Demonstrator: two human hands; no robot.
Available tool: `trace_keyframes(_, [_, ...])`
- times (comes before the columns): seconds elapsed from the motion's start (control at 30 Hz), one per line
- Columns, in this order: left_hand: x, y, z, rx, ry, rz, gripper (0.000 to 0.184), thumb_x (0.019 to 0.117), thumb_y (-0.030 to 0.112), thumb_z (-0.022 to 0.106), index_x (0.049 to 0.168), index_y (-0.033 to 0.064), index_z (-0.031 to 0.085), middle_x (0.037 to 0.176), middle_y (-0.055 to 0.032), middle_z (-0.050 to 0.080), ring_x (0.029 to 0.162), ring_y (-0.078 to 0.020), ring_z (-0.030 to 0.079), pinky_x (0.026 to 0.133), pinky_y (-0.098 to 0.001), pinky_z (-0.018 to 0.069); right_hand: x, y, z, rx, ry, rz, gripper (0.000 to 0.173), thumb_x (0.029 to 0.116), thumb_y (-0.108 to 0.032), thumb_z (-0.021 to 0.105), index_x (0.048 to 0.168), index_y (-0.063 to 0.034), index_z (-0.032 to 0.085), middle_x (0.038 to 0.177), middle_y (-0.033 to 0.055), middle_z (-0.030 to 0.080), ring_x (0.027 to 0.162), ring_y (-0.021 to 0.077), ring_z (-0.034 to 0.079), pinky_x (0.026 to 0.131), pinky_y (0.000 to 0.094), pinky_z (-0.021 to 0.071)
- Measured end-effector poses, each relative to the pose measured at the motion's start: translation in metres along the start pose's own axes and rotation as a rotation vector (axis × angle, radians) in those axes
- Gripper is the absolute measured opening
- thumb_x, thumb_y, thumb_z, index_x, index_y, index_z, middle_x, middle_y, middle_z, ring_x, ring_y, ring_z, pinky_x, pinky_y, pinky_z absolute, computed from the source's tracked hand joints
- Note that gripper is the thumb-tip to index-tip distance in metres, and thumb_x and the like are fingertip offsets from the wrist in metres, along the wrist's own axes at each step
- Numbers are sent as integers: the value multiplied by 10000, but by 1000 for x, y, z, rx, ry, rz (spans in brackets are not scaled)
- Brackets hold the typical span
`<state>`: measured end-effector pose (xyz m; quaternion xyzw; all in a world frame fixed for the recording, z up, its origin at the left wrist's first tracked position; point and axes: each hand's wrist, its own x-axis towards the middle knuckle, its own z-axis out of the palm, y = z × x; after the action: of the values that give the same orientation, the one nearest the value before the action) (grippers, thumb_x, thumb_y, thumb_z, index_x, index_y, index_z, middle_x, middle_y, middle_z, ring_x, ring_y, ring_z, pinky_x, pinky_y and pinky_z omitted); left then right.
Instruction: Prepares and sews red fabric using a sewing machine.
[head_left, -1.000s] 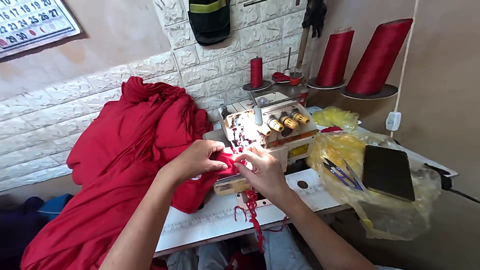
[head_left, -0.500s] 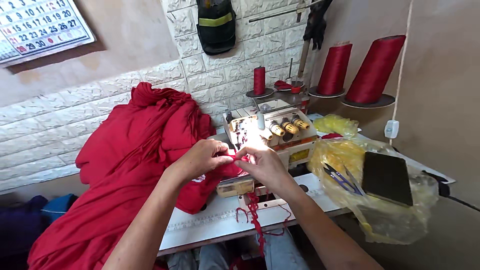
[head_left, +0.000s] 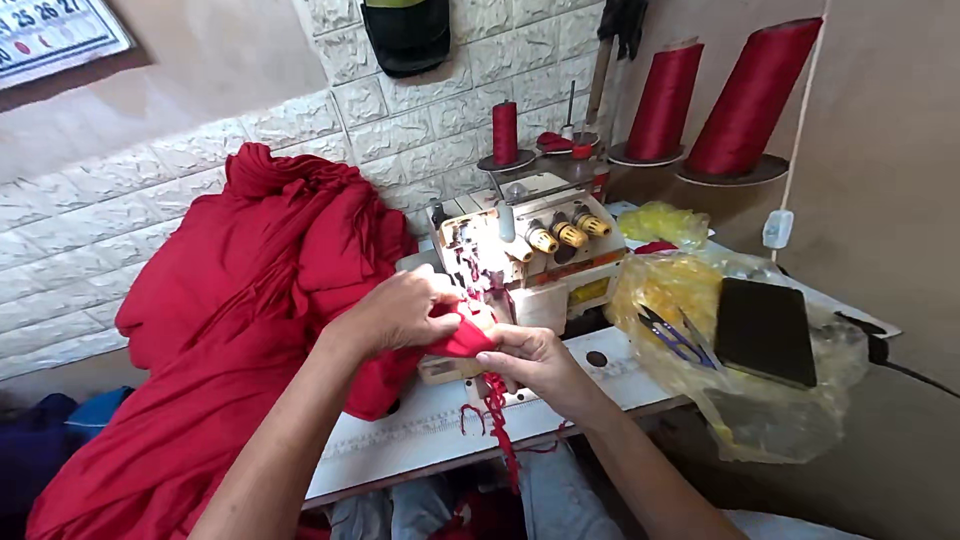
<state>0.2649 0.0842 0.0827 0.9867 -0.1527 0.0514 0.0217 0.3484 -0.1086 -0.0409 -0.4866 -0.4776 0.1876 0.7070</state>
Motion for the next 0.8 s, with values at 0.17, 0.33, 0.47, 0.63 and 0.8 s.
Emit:
trace_keyframes(0.17, [-6, 18, 5, -152, 84, 105, 254, 988, 235, 575, 861, 71, 721, 767, -8, 623, 753, -96, 579, 683, -268, 461, 4, -2, 2, 24, 19, -27, 92, 953, -80, 678, 1029, -42, 711, 870, -51, 714, 611, -34, 582, 546, 129, 492])
trace_keyframes(0.33, [-6, 18, 9, 78, 99, 79, 334, 992, 306, 499, 886, 95, 736, 869, -39, 690, 879, -205, 657, 727, -408, 512, 3, 2, 4, 38, 49, -35, 115, 966, -91, 667, 1057, -35, 711, 886, -36, 719, 625, -26, 586, 556, 130, 488])
trace_keyframes(0.47, [-10, 2, 5, 62, 135, 12, 282, 951, 291, 540, 851, 122, 741, 800, -5, 644, 858, -202, 602, 760, -429, 453, 8, 7, 1, 5, 67, -27, 96, 977, -87, 652, 1038, -30, 699, 832, -31, 690, 547, -19, 547, 500, 136, 472])
trace_keyframes(0.63, [-20, 35, 16, -29, 124, 82, 291, 1019, 323, 566, 942, 93, 725, 874, -21, 684, 870, -181, 627, 776, -377, 481, 0, 7, -1, -349, 85, -267, 169, 945, -150, 699, 1037, -19, 753, 1032, 44, 713, 820, -12, 640, 732, 138, 546])
trace_keyframes(0.8, [-24, 27, 44, 67, 241, 13, 379, 883, 414, 733, 1054, 78, 698, 1171, -80, 704, 1315, -322, 534, 1057, -563, 396, -16, 7, 11, -619, 233, -301, 171, 966, -221, 679, 1022, -95, 781, 1031, 23, 739, 765, 5, 646, 670, 164, 535])
